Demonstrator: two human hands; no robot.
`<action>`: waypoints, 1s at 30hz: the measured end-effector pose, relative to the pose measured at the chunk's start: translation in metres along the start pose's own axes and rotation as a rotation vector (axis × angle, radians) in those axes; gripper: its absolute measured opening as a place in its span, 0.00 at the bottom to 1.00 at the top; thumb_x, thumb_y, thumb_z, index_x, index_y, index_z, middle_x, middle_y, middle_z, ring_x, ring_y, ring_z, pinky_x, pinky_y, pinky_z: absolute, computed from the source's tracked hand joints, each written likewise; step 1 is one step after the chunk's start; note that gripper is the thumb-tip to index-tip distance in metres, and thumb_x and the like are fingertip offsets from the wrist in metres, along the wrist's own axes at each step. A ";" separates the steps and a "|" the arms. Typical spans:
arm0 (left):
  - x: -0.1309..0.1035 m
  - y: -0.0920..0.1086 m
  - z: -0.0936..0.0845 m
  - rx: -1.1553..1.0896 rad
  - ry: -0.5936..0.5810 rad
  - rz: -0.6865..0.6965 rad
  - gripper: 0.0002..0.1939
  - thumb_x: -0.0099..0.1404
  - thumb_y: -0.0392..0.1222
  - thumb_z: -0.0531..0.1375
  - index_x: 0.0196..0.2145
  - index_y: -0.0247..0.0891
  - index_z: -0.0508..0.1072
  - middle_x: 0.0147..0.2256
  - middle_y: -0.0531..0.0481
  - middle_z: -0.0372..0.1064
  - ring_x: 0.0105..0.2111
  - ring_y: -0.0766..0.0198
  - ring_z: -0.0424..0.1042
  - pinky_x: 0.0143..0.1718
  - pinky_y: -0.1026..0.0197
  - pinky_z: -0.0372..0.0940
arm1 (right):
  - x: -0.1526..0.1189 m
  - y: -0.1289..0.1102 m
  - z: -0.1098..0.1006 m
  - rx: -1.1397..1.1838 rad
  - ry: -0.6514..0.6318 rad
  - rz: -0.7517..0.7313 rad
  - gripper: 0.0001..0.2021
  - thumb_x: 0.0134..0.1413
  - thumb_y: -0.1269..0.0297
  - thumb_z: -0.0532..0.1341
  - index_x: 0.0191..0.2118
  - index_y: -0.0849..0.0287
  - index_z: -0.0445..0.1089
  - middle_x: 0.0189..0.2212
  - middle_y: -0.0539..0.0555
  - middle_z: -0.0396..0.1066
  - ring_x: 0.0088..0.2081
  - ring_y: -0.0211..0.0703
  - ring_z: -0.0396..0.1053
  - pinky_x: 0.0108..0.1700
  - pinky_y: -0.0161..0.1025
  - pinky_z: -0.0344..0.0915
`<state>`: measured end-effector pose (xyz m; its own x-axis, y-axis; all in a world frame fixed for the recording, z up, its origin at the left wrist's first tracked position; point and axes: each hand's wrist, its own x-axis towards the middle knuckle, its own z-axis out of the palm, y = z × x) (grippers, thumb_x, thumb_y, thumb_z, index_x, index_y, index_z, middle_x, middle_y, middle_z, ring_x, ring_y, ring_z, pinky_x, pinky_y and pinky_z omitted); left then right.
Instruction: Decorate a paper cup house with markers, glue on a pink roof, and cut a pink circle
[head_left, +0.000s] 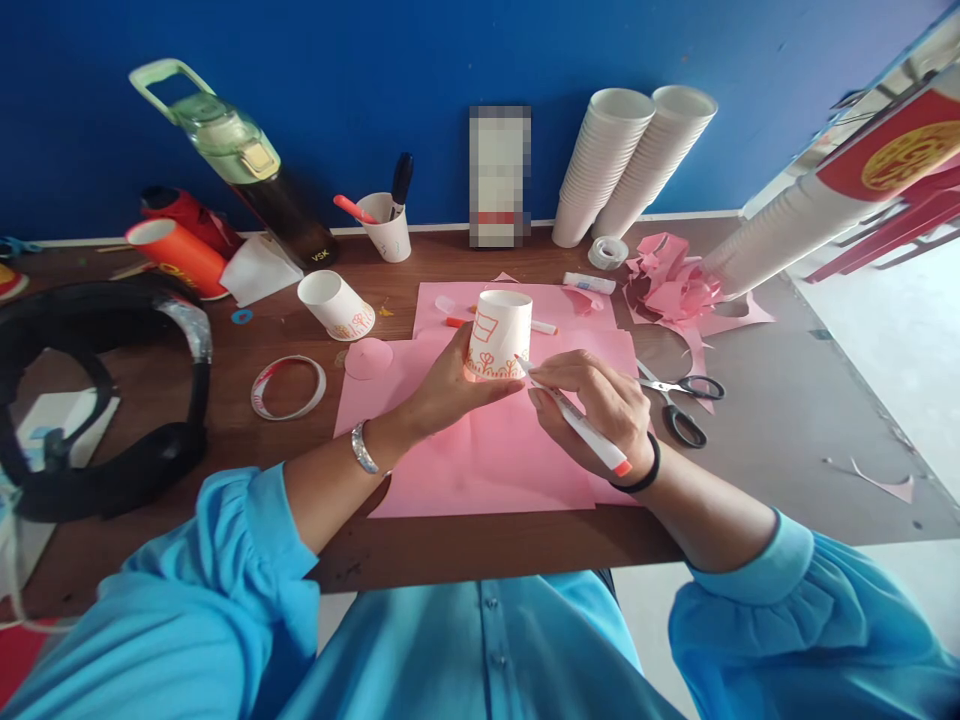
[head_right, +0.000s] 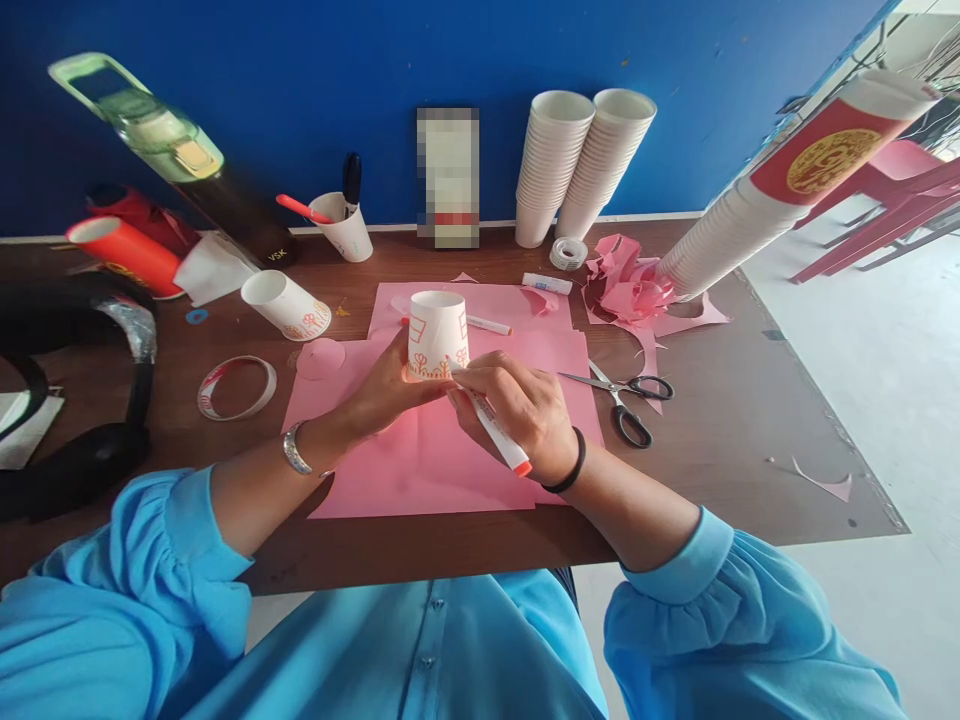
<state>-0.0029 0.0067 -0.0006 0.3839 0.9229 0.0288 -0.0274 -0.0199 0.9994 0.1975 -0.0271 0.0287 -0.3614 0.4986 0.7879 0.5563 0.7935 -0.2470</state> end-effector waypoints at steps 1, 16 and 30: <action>0.000 0.000 0.000 -0.004 0.000 -0.001 0.34 0.56 0.53 0.75 0.55 0.44 0.67 0.53 0.43 0.73 0.55 0.46 0.72 0.53 0.44 0.71 | 0.000 0.000 0.000 -0.002 0.003 -0.002 0.09 0.63 0.74 0.62 0.46 0.55 0.70 0.33 0.53 0.78 0.32 0.42 0.79 0.29 0.37 0.75; 0.000 0.003 0.001 0.008 -0.006 -0.002 0.31 0.57 0.52 0.75 0.53 0.42 0.69 0.50 0.44 0.74 0.53 0.46 0.73 0.51 0.45 0.71 | 0.000 0.001 0.002 -0.016 0.008 -0.008 0.08 0.63 0.74 0.63 0.46 0.56 0.69 0.33 0.53 0.79 0.32 0.42 0.79 0.29 0.36 0.74; -0.001 0.004 0.000 0.046 0.006 -0.011 0.34 0.56 0.53 0.75 0.55 0.42 0.68 0.52 0.42 0.74 0.54 0.46 0.73 0.51 0.46 0.72 | 0.000 0.000 0.005 -0.007 0.012 -0.013 0.07 0.64 0.75 0.62 0.43 0.56 0.68 0.30 0.52 0.78 0.30 0.40 0.79 0.27 0.35 0.72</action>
<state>-0.0036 0.0062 0.0033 0.3788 0.9253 0.0178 0.0195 -0.0272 0.9994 0.1937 -0.0250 0.0254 -0.3598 0.4844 0.7974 0.5570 0.7972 -0.2329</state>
